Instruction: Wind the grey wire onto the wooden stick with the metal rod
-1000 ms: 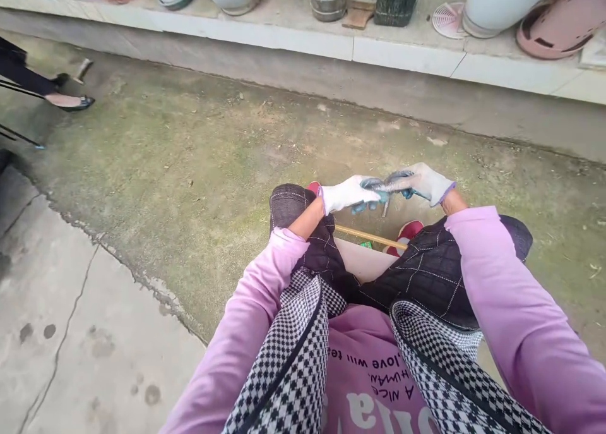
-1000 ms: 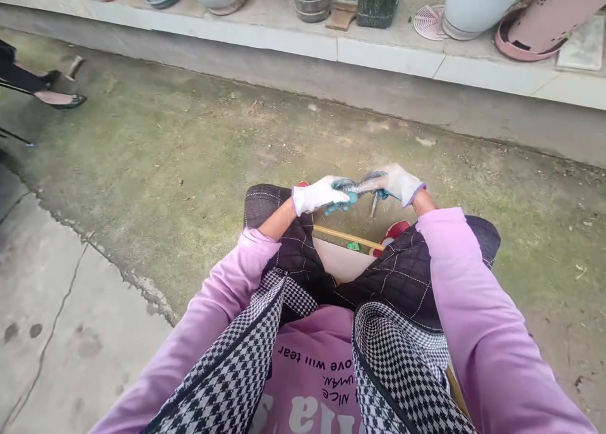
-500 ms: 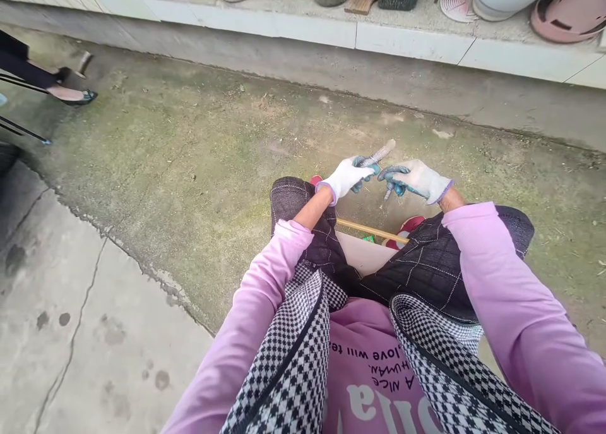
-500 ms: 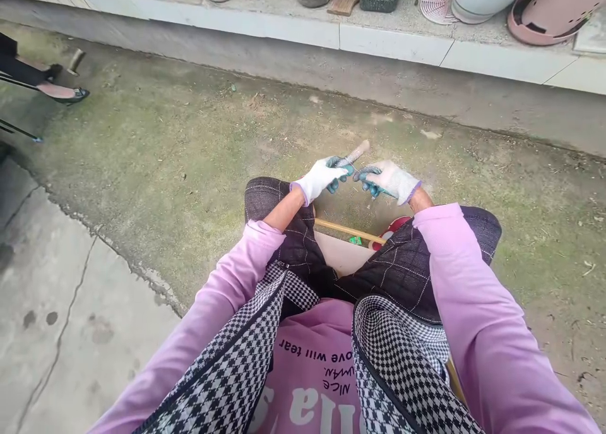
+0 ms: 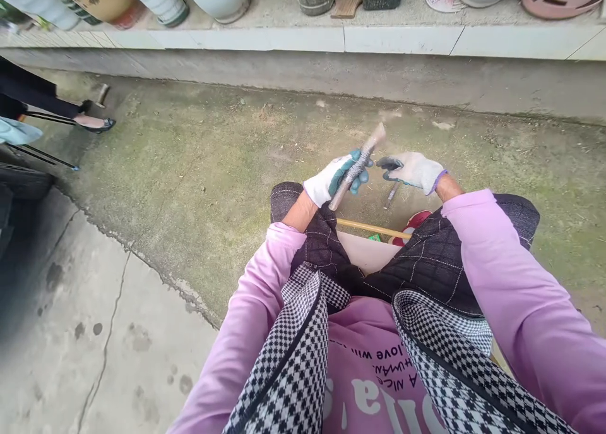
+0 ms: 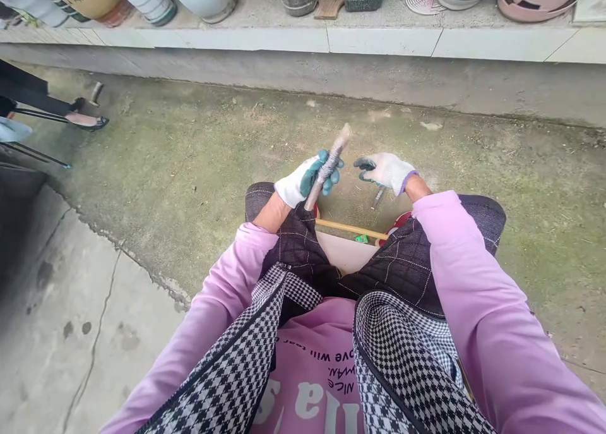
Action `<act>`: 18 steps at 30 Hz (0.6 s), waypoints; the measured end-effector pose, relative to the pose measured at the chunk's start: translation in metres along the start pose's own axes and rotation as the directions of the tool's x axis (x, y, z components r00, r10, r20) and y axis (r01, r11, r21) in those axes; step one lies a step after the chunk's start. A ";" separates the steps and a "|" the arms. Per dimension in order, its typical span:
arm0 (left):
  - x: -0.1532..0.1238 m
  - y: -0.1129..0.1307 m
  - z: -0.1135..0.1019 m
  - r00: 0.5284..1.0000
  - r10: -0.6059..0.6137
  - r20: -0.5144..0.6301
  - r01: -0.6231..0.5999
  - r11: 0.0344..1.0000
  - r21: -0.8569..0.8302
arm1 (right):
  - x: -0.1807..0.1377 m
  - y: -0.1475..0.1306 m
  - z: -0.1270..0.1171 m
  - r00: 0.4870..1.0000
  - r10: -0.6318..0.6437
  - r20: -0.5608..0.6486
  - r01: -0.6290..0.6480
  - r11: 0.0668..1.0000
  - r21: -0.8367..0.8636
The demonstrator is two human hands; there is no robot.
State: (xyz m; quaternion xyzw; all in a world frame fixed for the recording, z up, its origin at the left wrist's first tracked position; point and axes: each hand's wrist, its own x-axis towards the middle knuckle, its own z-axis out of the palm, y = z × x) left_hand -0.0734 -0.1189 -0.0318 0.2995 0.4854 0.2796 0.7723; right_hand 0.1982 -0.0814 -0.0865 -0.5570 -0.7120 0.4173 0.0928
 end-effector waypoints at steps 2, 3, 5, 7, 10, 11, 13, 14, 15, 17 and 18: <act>0.009 0.003 -0.002 0.997 0.003 -0.073 -0.011 0.994 -0.110 | 0.003 0.001 -0.002 0.993 0.026 -0.118 -0.023 0.999 0.025; 0.013 0.005 -0.003 0.995 0.002 -0.102 -0.019 0.987 -0.159 | 0.003 0.001 -0.003 0.984 0.040 -0.174 -0.031 0.998 0.058; 0.018 0.008 -0.002 0.991 -0.005 -0.137 -0.028 0.971 -0.239 | -0.001 -0.002 -0.004 0.963 0.074 -0.260 -0.037 0.989 0.143; 0.018 0.010 0.001 0.988 -0.014 -0.152 -0.031 0.957 -0.290 | -0.007 -0.008 -0.003 0.954 0.103 -0.281 -0.031 0.968 0.249; 0.018 0.011 0.009 0.989 -0.036 -0.144 -0.012 0.948 -0.319 | -0.017 -0.023 0.007 0.973 0.099 -0.207 0.001 0.901 0.434; 0.019 0.011 0.012 0.989 -0.040 -0.143 -0.008 0.946 -0.325 | -0.019 -0.028 0.012 0.984 0.081 -0.157 0.008 0.867 0.498; 0.024 0.008 0.016 0.986 -0.034 -0.164 -0.025 0.939 -0.343 | -0.021 -0.038 0.023 0.999 0.037 -0.034 -0.009 0.795 0.606; 0.027 0.007 0.017 0.983 -0.022 -0.185 -0.046 0.933 -0.356 | -0.021 -0.042 0.029 1.000 0.020 0.012 -0.023 0.754 0.656; 0.031 0.005 0.018 0.978 -0.006 -0.209 -0.074 0.926 -0.369 | -0.021 -0.045 0.035 0.999 0.007 0.039 -0.032 0.715 0.698; 0.038 0.001 0.019 0.967 0.030 -0.255 -0.131 0.910 -0.392 | -0.018 -0.051 0.045 0.999 -0.002 0.052 -0.038 0.664 0.746; 0.040 0.000 0.019 0.961 0.047 -0.272 -0.156 0.904 -0.398 | -0.017 -0.053 0.049 0.999 0.007 0.049 -0.042 0.655 0.755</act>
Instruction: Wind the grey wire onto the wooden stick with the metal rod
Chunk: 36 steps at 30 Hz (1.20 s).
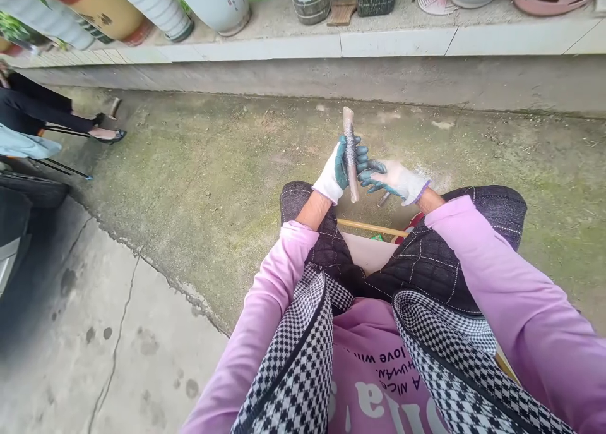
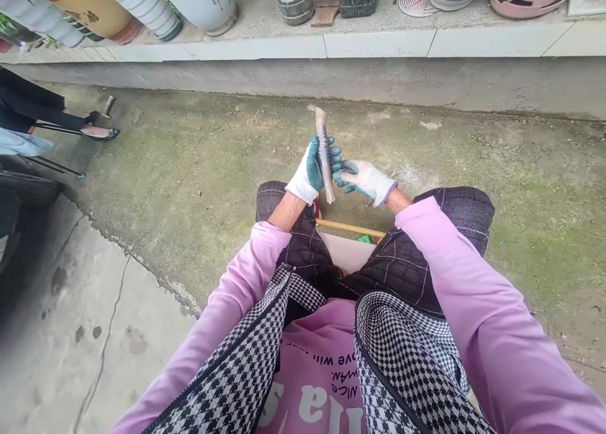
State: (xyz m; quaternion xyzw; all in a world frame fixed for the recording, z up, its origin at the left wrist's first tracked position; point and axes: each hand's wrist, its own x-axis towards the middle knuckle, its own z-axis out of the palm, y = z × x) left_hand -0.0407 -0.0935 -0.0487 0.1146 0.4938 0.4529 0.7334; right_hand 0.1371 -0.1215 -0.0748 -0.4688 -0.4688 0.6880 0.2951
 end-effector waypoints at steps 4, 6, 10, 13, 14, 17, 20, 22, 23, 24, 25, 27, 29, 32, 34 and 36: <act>0.001 -0.006 0.002 0.998 0.059 -0.011 -0.059 0.998 0.008 | 0.005 0.003 0.012 0.993 0.122 0.002 -0.122 0.993 0.006; -0.001 -0.007 0.002 0.997 0.072 -0.010 -0.072 0.997 0.010 | 0.005 0.003 0.013 0.985 0.169 0.025 -0.170 0.985 0.016; 0.002 -0.007 -0.004 0.999 0.047 -0.015 -0.048 0.997 -0.053 | 0.000 0.000 0.003 0.983 0.169 0.071 -0.169 0.986 -0.005; 0.010 -0.007 -0.011 0.997 0.034 -0.063 -0.039 0.996 -0.080 | -0.009 -0.003 -0.010 0.977 0.178 0.114 -0.177 0.984 -0.021; 0.013 -0.008 -0.013 0.996 0.040 -0.083 -0.046 0.996 -0.076 | -0.012 -0.004 -0.014 0.977 0.173 0.127 -0.173 0.985 -0.011; 0.016 -0.011 -0.017 0.994 0.069 -0.081 -0.071 0.997 -0.032 | -0.022 -0.006 -0.020 0.981 0.130 0.141 -0.139 0.989 0.057; 0.014 -0.016 -0.018 0.998 0.056 0.005 -0.056 0.998 0.023 | -0.028 -0.007 -0.020 0.983 0.102 0.151 -0.119 0.987 0.109; 0.011 -0.017 -0.017 0.998 0.024 0.060 -0.027 0.999 0.041 | -0.029 -0.008 -0.020 0.978 0.108 0.178 -0.130 0.984 0.121; 0.010 -0.018 -0.017 0.997 0.004 0.079 -0.008 0.999 0.047 | -0.030 -0.010 -0.020 0.975 0.114 0.189 -0.139 0.983 0.124; 0.008 -0.018 -0.015 0.996 -0.015 0.092 0.010 0.998 0.054 | -0.031 -0.011 -0.020 0.973 0.121 0.198 -0.147 0.981 0.124; 0.006 -0.018 -0.014 0.994 -0.036 0.100 0.029 0.997 0.068 | -0.032 -0.013 -0.021 0.972 0.125 0.201 -0.151 0.981 0.120; 0.002 -0.016 -0.010 0.993 -0.070 0.097 0.057 0.991 0.123 | -0.033 -0.017 -0.023 0.976 0.121 0.179 -0.142 0.984 0.107; -0.003 -0.015 -0.006 0.992 -0.095 0.077 0.078 0.976 0.203 | -0.033 -0.020 -0.026 0.986 0.102 0.128 -0.114 0.989 0.091; -0.007 -0.014 -0.004 0.995 -0.092 0.043 0.074 0.949 0.308 | -0.030 -0.021 -0.028 0.995 0.092 0.038 -0.095 0.993 0.064; -0.007 -0.015 -0.006 0.999 -0.046 0.027 0.033 0.934 0.355 | -0.028 -0.020 -0.029 0.995 0.096 -0.007 -0.095 0.995 0.037; -0.005 -0.016 -0.009 1.000 0.003 0.025 -0.013 0.919 0.395 | -0.025 -0.018 -0.030 0.995 0.096 -0.034 -0.095 0.995 0.009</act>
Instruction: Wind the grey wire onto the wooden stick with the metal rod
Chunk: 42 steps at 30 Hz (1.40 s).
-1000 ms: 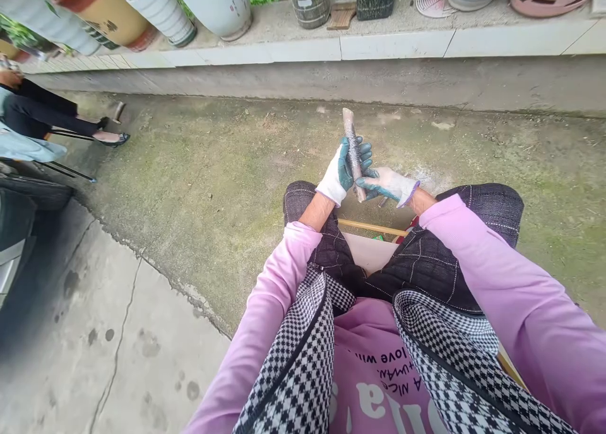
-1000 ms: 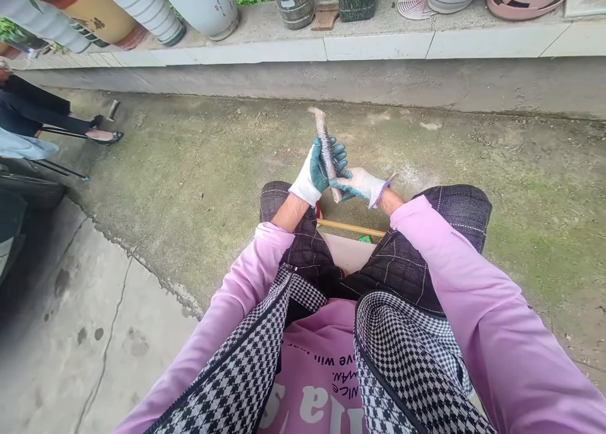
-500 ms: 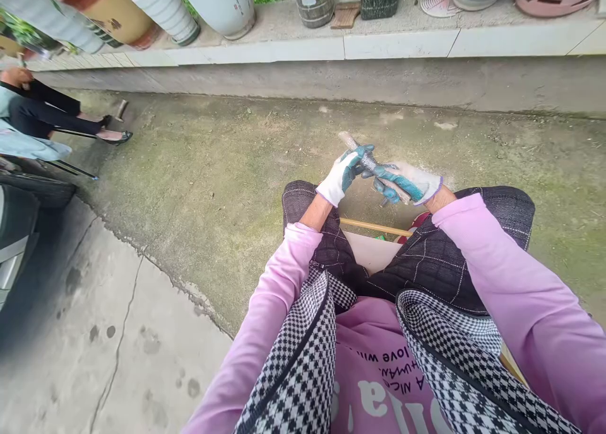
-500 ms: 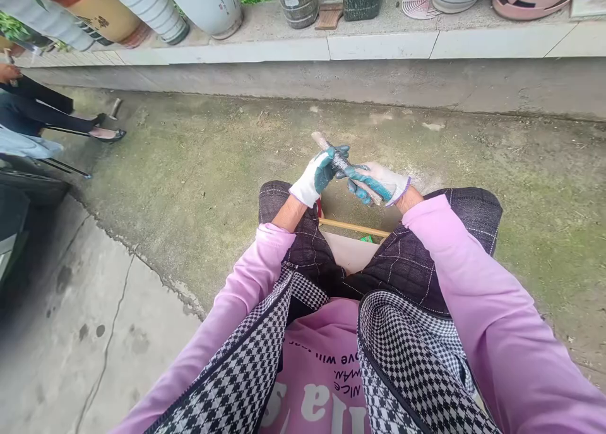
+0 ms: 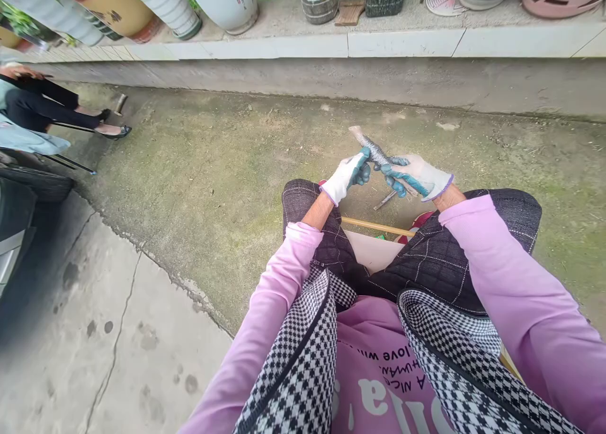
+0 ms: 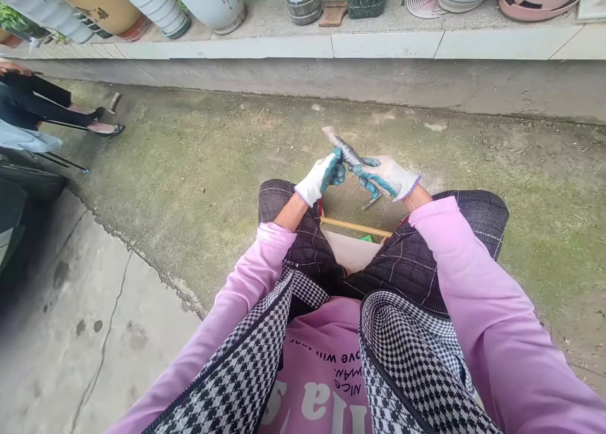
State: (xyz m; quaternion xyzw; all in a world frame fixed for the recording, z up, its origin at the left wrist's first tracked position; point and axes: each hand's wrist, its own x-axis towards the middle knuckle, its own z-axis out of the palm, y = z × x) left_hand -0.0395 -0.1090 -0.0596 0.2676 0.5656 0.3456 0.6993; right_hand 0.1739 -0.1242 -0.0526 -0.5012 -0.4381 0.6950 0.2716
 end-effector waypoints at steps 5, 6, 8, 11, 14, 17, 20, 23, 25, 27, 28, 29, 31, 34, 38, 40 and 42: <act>0.000 -0.005 0.001 0.999 0.049 -0.013 -0.049 0.997 0.058 | 0.006 0.005 0.000 0.997 -0.019 -0.077 0.007 0.989 -0.147; -0.001 -0.005 0.003 0.998 0.051 -0.027 -0.049 0.997 0.063 | 0.007 0.005 0.001 0.994 -0.031 -0.105 0.007 0.976 -0.217; -0.003 -0.006 0.005 0.997 0.039 -0.061 -0.034 0.997 0.073 | 0.010 0.006 0.005 0.985 -0.070 -0.159 0.007 0.930 -0.367; -0.004 -0.005 0.005 0.996 -0.003 -0.092 0.005 1.000 0.026 | 0.010 0.005 0.010 0.981 -0.090 -0.170 0.009 0.904 -0.428; -0.005 -0.002 0.001 0.998 -0.033 -0.049 0.028 0.995 -0.096 | 0.004 0.002 0.010 0.997 -0.013 -0.071 -0.005 0.969 -0.248; -0.008 0.001 -0.002 0.999 -0.039 0.015 0.041 0.987 -0.154 | -0.007 -0.001 0.005 0.997 0.041 0.071 -0.036 0.996 -0.077; -0.012 0.002 -0.003 0.997 -0.031 0.069 0.040 0.990 -0.136 | -0.015 0.000 0.000 0.988 0.039 0.148 -0.042 0.999 0.019; -0.014 0.002 -0.003 0.996 -0.023 0.088 0.032 0.993 -0.111 | -0.013 0.001 0.001 0.988 0.057 0.143 -0.063 0.997 0.038; -0.014 0.001 -0.003 0.997 -0.022 0.080 0.030 0.994 -0.103 | -0.009 0.002 0.004 0.992 0.067 0.104 -0.067 0.998 -0.001; -0.012 0.000 -0.002 0.998 -0.022 0.058 0.027 0.996 -0.090 | -0.005 0.003 0.008 0.997 0.051 0.053 -0.048 0.997 -0.060; -0.011 -0.001 -0.001 0.999 -0.026 0.043 0.029 0.997 -0.075 | -0.003 0.004 0.010 0.999 0.038 0.028 -0.036 0.994 -0.100; -0.010 -0.002 0.000 0.999 -0.033 0.022 0.034 0.998 -0.055 | -0.002 0.005 0.012 1.000 0.024 0.002 -0.024 0.989 -0.148; -0.007 -0.004 0.001 0.998 -0.057 -0.023 0.057 0.998 -0.008 | 0.001 0.006 0.014 0.998 -0.008 -0.060 -0.009 0.962 -0.272; -0.004 -0.006 0.002 0.995 -0.076 -0.059 0.078 0.997 0.028 | 0.003 0.008 0.016 0.993 -0.041 -0.113 -0.007 0.919 -0.394; -0.008 -0.001 0.001 0.999 -0.020 -0.030 0.021 0.999 0.034 | 0.000 0.007 0.012 1.000 0.009 -0.013 -0.012 0.976 -0.219; -0.013 0.003 0.001 1.000 0.009 -0.006 -0.009 0.999 0.040 | -0.003 0.006 0.008 0.997 0.030 0.072 -0.022 0.994 -0.107; -0.016 0.005 0.001 1.000 0.026 0.010 -0.026 0.999 0.043 | -0.007 0.006 0.004 0.992 0.029 0.122 -0.024 0.999 -0.040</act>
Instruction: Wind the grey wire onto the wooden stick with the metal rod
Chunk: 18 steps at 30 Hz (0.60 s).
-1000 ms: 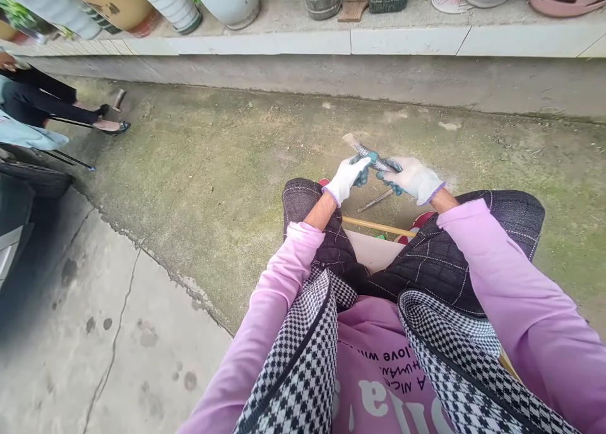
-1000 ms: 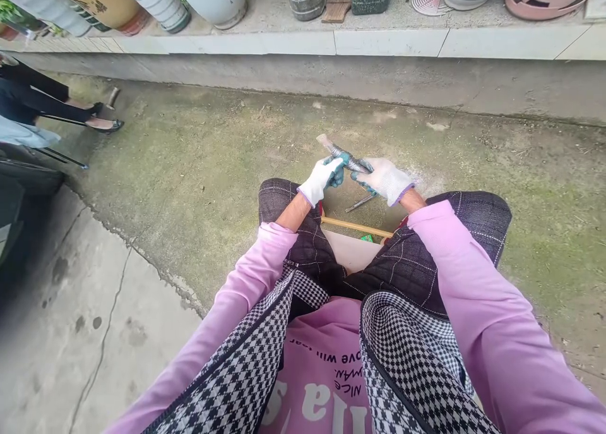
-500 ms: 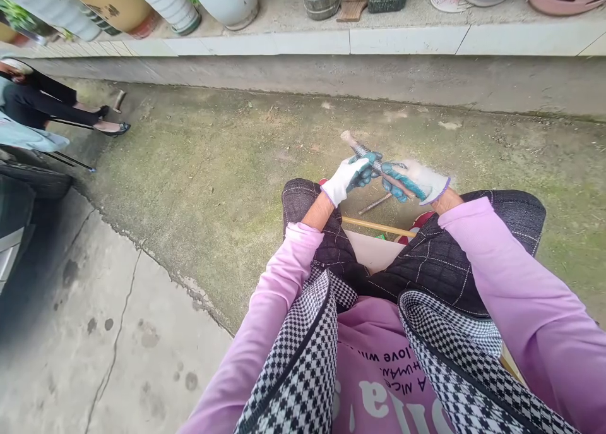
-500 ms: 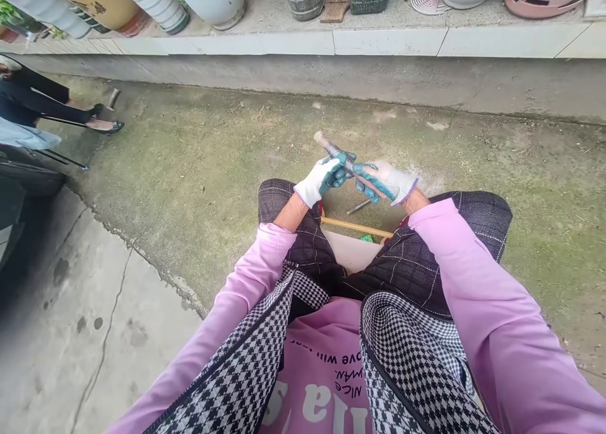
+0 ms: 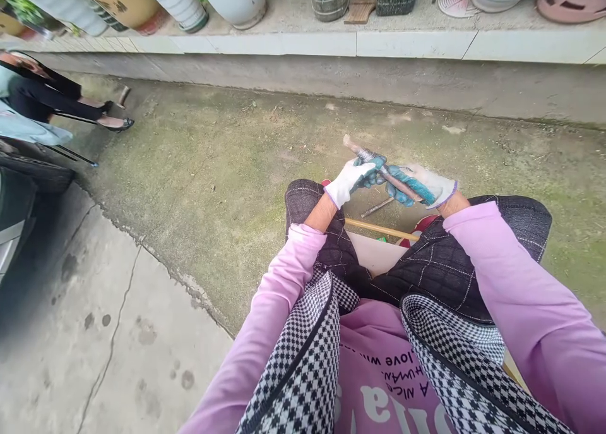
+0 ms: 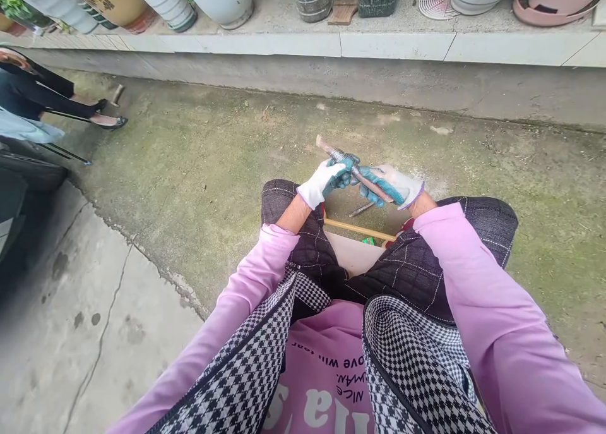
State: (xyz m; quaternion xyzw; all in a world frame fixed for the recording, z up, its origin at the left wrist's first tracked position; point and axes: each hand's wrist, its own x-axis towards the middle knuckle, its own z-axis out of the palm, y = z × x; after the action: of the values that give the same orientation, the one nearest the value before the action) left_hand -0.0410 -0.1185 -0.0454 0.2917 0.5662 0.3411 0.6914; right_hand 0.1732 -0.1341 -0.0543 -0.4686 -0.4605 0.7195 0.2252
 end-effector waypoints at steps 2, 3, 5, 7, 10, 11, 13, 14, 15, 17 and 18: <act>-0.001 0.001 0.001 1.000 0.007 -0.004 -0.007 1.000 0.010 | -0.002 0.001 -0.002 1.000 -0.008 0.003 0.008 1.000 0.029; -0.001 0.001 0.001 1.000 0.007 -0.011 -0.007 1.000 0.019 | -0.002 0.001 -0.003 1.000 -0.006 -0.004 0.006 1.000 0.029; 0.001 0.000 0.003 0.999 0.005 -0.033 -0.004 0.999 0.043 | 0.000 0.001 -0.003 0.999 0.014 -0.029 -0.014 1.000 0.013; 0.002 -0.001 0.003 0.999 0.003 -0.051 0.000 0.998 0.061 | 0.002 0.000 -0.002 0.998 0.041 -0.052 -0.041 0.999 -0.005; 0.004 -0.002 0.004 0.998 -0.003 -0.058 0.007 0.998 0.068 | 0.003 -0.001 -0.001 0.996 0.059 -0.066 -0.059 0.998 -0.006; 0.004 -0.002 0.004 0.999 -0.005 -0.053 0.008 0.998 0.063 | 0.003 -0.002 0.000 0.996 0.056 -0.066 -0.057 0.998 -0.006; 0.003 -0.002 0.003 0.999 -0.005 -0.038 0.006 0.999 0.047 | 0.001 -0.002 0.000 0.997 0.043 -0.065 -0.044 0.999 -0.014; 0.003 -0.002 0.003 1.000 -0.002 -0.028 0.003 0.999 0.039 | 0.001 -0.002 0.000 0.998 0.036 -0.060 -0.037 0.999 -0.017; 0.003 -0.002 0.002 1.000 0.001 -0.018 -0.001 0.999 0.033 | 0.000 -0.002 0.000 0.998 0.027 -0.052 -0.028 0.999 -0.018; 0.003 -0.001 0.001 1.000 0.017 0.003 -0.017 0.999 0.029 | 0.000 -0.001 0.000 0.999 0.009 -0.032 -0.009 1.000 -0.007; 0.003 -0.001 0.001 1.000 0.027 0.015 -0.027 0.999 0.031 | 0.000 0.000 -0.001 1.000 0.001 -0.022 -0.001 1.000 0.004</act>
State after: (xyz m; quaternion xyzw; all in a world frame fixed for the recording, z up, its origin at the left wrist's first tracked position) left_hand -0.0395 -0.1172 -0.0478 0.3124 0.5626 0.3395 0.6861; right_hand 0.1737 -0.1334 -0.0542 -0.4762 -0.4563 0.7153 0.2309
